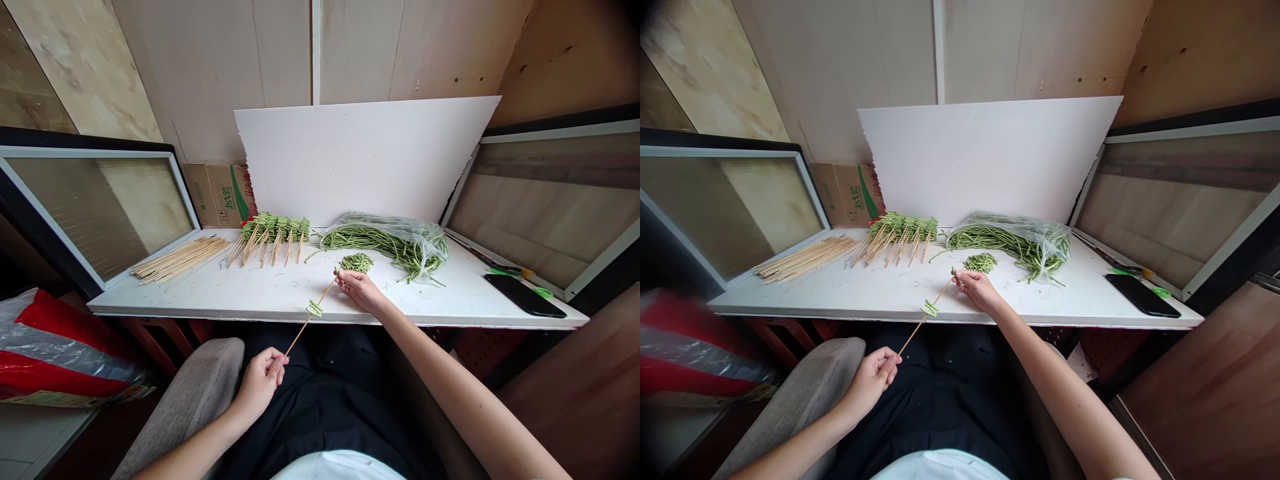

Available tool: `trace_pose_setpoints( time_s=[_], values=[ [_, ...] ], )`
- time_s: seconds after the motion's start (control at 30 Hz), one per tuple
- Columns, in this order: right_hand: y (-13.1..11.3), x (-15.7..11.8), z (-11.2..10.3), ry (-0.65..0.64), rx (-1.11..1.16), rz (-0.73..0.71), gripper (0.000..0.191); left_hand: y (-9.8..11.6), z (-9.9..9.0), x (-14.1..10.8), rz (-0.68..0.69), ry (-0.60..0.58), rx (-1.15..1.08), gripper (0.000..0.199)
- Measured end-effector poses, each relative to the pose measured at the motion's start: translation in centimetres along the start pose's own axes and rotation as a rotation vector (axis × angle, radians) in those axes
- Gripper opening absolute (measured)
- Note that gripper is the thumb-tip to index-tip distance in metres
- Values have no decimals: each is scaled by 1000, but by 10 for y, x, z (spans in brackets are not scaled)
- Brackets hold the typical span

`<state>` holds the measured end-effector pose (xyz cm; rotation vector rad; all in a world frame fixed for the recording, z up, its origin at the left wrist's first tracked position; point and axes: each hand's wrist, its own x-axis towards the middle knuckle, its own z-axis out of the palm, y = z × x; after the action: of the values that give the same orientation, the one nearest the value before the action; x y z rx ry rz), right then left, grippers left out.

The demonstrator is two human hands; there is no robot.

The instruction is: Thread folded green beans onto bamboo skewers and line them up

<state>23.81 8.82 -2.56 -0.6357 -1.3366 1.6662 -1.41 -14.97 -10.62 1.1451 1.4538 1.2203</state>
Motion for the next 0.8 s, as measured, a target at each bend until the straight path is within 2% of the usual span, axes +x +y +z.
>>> trace_pose_setpoints(
  time_s=[0.4,0.8],
  values=[
    [5,3,-4,-16,3,1,36,-8,-1,3,21,5,25,62],
    [-2,-1,3,3,7,-10,40,-9,-1,4,25,12,16,60]
  ],
)
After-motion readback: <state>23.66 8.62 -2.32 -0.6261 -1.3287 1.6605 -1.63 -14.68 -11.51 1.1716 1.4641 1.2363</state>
